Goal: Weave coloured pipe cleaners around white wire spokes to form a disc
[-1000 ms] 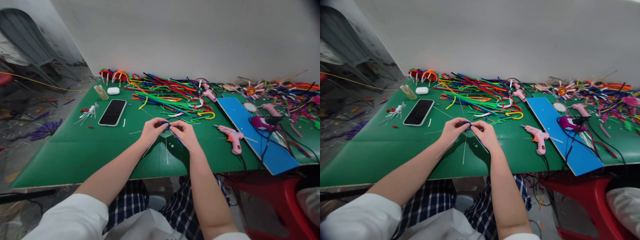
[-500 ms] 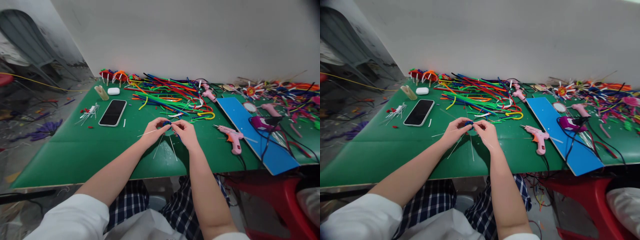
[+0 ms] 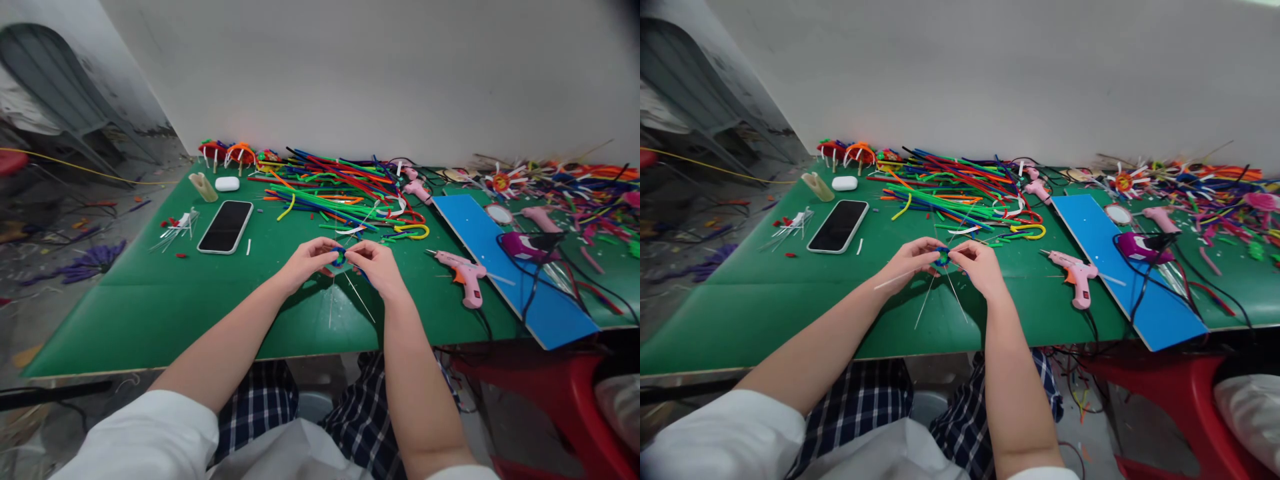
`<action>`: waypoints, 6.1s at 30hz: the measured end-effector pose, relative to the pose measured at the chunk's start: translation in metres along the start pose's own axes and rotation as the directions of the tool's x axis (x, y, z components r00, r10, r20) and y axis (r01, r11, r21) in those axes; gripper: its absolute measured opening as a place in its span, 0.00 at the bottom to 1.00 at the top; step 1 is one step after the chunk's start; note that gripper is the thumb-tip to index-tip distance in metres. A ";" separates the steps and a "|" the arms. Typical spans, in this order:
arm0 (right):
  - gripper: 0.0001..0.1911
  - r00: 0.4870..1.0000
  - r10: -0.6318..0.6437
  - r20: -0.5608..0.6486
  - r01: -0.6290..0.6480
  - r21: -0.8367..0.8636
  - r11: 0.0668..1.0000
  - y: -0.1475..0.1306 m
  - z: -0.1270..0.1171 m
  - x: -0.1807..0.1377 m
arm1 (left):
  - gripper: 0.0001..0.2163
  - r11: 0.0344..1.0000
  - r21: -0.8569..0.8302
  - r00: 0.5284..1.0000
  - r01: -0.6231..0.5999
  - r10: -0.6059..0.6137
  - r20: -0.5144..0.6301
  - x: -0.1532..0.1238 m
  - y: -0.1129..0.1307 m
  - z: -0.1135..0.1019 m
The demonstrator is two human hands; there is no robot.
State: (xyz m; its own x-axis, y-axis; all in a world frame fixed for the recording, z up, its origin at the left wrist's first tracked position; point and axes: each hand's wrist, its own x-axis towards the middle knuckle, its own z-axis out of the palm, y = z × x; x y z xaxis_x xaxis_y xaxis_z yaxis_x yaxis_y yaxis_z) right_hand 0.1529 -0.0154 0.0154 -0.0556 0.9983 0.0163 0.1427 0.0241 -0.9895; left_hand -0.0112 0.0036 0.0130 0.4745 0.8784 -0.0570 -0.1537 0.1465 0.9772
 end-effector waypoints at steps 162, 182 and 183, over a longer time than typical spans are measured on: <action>0.09 0.977 -0.150 0.149 0.169 -0.126 0.978 -0.001 -0.006 -0.002 | 0.14 0.999 0.035 0.999 0.037 -0.036 -0.012 0.000 -0.010 0.009; 0.09 0.993 -0.076 0.092 0.078 -0.025 0.997 -0.001 0.000 -0.001 | 0.11 0.997 0.076 0.996 0.026 -0.019 -0.087 -0.001 -0.006 0.015; 0.09 0.993 -0.067 0.094 0.069 -0.018 0.997 -0.001 0.000 -0.001 | 0.11 0.996 0.083 0.997 0.011 -0.005 -0.081 -0.001 -0.007 0.015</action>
State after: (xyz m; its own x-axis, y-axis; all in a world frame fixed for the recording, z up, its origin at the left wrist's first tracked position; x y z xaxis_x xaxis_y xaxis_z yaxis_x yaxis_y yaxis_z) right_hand 0.1526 -0.0160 0.0161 -0.1576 0.9851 0.0689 0.1563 0.0938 -0.9833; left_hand 0.0023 -0.0054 0.0097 0.4037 0.9116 -0.0779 -0.0757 0.1182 0.9901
